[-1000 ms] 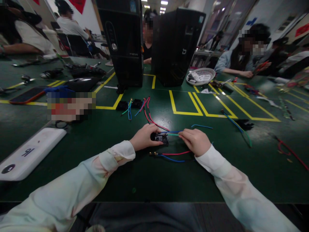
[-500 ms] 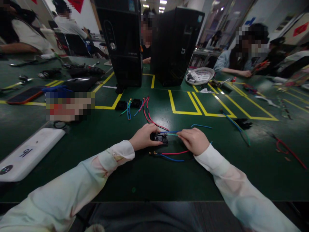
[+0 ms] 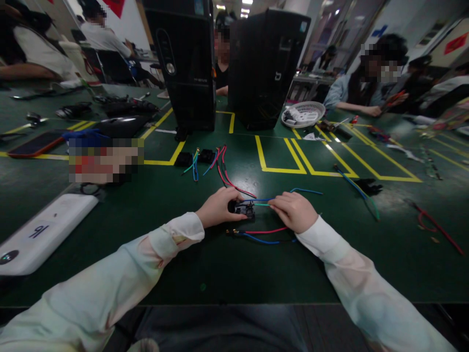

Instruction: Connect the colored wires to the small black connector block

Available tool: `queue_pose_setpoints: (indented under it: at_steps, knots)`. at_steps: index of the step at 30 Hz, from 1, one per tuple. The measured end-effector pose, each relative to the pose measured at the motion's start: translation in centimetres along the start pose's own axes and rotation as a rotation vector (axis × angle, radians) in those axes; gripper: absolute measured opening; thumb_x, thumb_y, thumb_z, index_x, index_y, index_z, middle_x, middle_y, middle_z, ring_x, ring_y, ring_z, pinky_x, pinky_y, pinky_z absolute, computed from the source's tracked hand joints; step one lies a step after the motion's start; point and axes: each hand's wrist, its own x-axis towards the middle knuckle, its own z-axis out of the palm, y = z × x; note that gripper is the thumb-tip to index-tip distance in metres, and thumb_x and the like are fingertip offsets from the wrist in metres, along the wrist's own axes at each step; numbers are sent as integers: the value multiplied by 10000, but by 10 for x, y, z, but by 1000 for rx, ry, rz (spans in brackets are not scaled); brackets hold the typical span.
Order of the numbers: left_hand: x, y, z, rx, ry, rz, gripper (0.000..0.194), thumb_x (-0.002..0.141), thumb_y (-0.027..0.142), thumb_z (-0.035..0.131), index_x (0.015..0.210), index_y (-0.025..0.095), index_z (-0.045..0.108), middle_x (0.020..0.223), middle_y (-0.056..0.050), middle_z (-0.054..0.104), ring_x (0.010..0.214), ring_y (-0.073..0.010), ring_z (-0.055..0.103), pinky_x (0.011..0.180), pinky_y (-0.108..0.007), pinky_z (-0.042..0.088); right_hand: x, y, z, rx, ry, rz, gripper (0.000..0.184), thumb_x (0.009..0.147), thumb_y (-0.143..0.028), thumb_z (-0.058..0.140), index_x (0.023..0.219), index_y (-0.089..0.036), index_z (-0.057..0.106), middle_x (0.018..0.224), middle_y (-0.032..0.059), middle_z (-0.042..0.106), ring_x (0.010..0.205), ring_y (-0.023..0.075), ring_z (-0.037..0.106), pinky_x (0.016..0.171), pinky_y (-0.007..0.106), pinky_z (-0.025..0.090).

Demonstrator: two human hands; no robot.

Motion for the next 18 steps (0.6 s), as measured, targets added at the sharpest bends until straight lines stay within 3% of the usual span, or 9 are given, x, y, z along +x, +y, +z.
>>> queue_pose_setpoints:
  at_steps: [4, 11, 18]
  knots:
    - [0, 1, 0, -6, -4, 3, 344, 655, 431, 698, 865, 186, 580, 912, -27, 589, 874, -213, 509, 749, -317, 407, 1, -4, 2, -43, 22, 72, 210, 891, -221, 437, 863, -162, 637, 765, 44, 656, 711, 161, 506, 631, 284, 284]
    - [0, 1, -1, -9, 4, -21, 334, 652, 414, 703, 872, 192, 585, 912, -23, 589, 882, -211, 511, 761, -313, 407, 1, -2, -1, -7, 35, -11, 236, 898, -214, 411, 904, -150, 638, 749, 52, 636, 713, 167, 461, 628, 287, 278]
    - [0, 0, 1, -5, 6, -1, 336, 658, 426, 696, 871, 192, 583, 914, -24, 590, 881, -209, 512, 764, -315, 408, 2, -4, 0, -79, 33, 57, 246, 907, -233, 411, 873, -163, 645, 741, 46, 641, 725, 168, 452, 630, 299, 253]
